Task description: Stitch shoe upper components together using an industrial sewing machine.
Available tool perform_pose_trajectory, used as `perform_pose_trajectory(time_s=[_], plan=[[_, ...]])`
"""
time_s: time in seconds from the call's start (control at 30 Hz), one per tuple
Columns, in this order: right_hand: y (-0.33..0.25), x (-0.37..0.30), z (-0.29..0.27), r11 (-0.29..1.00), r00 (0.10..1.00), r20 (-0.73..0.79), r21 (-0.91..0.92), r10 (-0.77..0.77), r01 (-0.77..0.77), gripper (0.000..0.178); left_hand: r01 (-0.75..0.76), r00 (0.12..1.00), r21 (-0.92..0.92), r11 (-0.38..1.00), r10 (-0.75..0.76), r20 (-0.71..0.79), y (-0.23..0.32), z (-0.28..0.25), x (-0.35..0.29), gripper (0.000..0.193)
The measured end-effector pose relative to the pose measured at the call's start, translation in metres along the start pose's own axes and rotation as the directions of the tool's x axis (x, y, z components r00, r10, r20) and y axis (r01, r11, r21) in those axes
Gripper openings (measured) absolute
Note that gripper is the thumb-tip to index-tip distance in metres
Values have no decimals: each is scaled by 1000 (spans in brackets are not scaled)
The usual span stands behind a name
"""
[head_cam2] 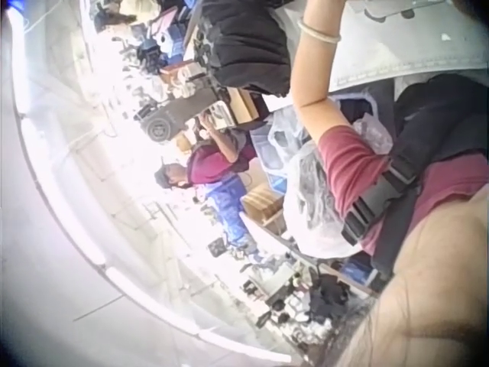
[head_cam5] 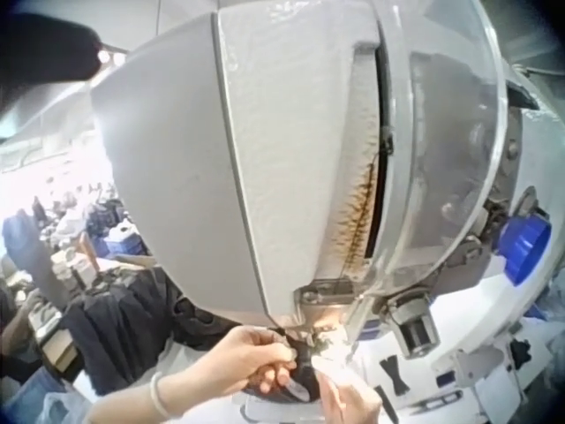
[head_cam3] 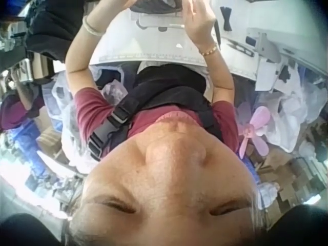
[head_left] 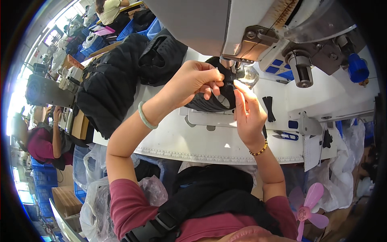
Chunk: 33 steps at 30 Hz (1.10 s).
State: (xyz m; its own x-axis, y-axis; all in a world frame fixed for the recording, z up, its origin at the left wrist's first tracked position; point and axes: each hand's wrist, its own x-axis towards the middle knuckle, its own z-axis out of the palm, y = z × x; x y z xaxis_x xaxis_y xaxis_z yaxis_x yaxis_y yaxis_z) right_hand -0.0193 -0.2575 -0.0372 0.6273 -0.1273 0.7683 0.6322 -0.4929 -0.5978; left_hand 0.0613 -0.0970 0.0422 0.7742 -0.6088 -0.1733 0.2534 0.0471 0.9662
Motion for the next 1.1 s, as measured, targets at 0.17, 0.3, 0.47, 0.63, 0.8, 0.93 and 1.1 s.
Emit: perform_pose_trajectory(time_s=[0.17,0.3,0.47,0.63,0.8,0.93,1.1], plan=[[0,0,0,999,1000,-22,-37,-8,7,30,-15,1000,66,998,16,-13,0,3,2,14],[0,-2,0,998,1000,-18,-58,-3,2,31,-15,999,75,997,17,-27,-2,3,1,15],[-1,-1,0,999,1000,-7,-40,-13,13,32,-16,1000,80,997,17,-18,0,4,4,15],[-5,0,-2,999,1000,1,-36,-24,24,32,79,996,190,979,-84,18,11,6,5,15],[-17,6,-6,976,999,28,-213,-31,36,29,86,993,181,980,-100,65,16,6,8,14],[-33,14,-8,932,998,63,-362,-10,33,26,170,985,133,976,-171,-11,21,6,8,11],[-33,16,-11,896,995,99,-440,-20,61,24,185,982,53,981,-187,30,19,8,8,10]])
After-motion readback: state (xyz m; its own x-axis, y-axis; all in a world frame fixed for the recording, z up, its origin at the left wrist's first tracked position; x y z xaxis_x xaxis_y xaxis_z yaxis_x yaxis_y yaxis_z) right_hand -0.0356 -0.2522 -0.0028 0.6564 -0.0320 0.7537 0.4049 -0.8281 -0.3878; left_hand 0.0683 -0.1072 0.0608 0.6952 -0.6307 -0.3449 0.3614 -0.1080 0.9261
